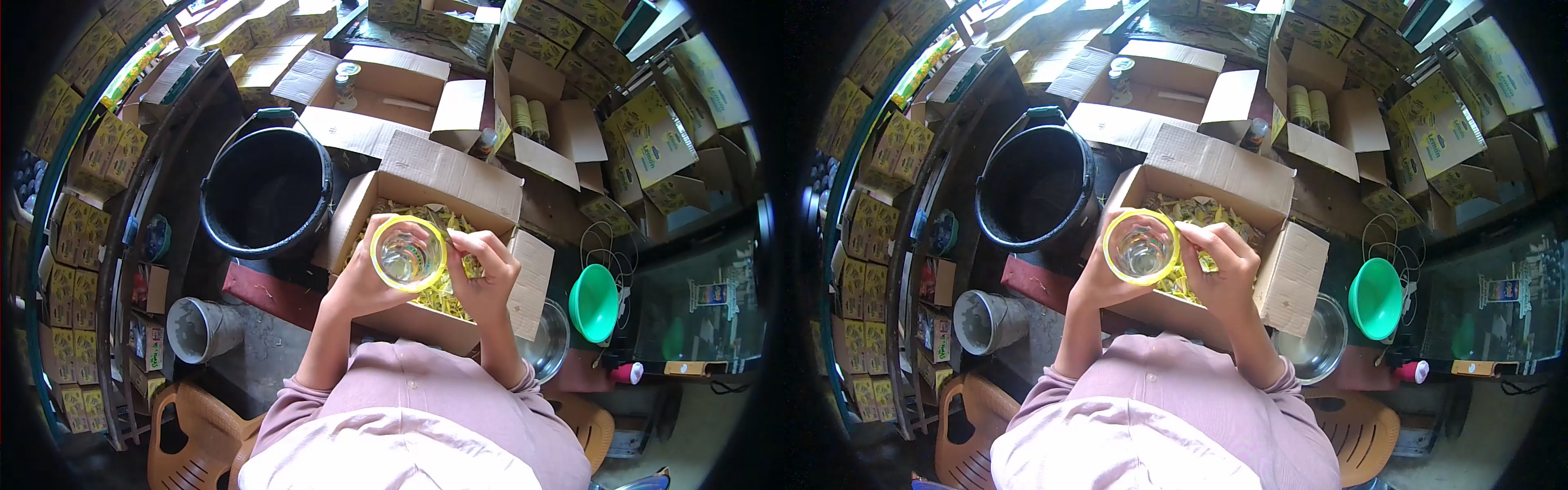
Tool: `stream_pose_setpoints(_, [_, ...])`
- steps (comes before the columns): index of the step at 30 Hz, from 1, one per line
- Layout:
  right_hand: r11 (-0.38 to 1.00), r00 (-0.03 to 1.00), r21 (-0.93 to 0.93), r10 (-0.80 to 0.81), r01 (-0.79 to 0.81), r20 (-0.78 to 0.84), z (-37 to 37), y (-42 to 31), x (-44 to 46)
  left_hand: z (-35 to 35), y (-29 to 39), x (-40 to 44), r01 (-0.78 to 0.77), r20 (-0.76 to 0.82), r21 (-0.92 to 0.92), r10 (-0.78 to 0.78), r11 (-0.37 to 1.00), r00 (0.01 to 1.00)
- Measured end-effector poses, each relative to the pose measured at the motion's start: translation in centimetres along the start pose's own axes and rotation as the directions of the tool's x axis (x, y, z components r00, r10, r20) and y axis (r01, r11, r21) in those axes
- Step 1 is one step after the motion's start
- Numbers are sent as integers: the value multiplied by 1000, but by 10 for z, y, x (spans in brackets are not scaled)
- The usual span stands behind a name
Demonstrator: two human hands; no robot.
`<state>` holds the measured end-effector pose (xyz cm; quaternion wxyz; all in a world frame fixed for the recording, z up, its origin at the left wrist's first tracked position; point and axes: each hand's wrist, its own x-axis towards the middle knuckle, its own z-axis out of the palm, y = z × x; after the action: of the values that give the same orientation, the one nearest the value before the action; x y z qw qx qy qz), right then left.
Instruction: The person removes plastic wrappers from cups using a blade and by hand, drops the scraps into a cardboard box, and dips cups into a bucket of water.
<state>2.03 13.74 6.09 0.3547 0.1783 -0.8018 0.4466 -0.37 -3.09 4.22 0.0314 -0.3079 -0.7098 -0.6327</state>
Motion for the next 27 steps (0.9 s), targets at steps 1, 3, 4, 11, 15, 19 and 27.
stream_pose_setpoints(1, [1000, 1000, -11, 5, -5, -12, 1, -1, -2, 2, -4, 0, 11, -24, -44, -13, 999, 1000])
stream_pose_setpoints(3, [999, 999, -31, 16, -17, -35, 2, -3, -6, 2, -10, -1, -2, -26, -59, 0, 998, 1000])
stream_pose_setpoints(4, [999, 999, -28, 13, -14, -44, 3, -2, -9, 2, -11, -2, -7, -26, -66, 5, 998, 1000])
stream_pose_setpoints(11, [997, 998, -74, -22, 18, -54, 5, -1, -7, 2, -4, -3, 7, 14, 17, -8, 1000, 1000])
stream_pose_setpoints(15, [1000, 999, -6, -30, 30, -11, 2, 3, -4, -1, -5, -4, 4, 27, -32, -4, 999, 1000])
stream_pose_setpoints(19, [1000, 1000, -6, -28, 28, 2, 3, 2, -4, -3, -1, -1, 9, 56, -90, -3, 996, 998])
stream_pose_setpoints(27, [999, 1000, 34, 18, -18, -5, 6, 2, 3, 5, -12, 2, 47, -79, -138, -59, 989, 995])
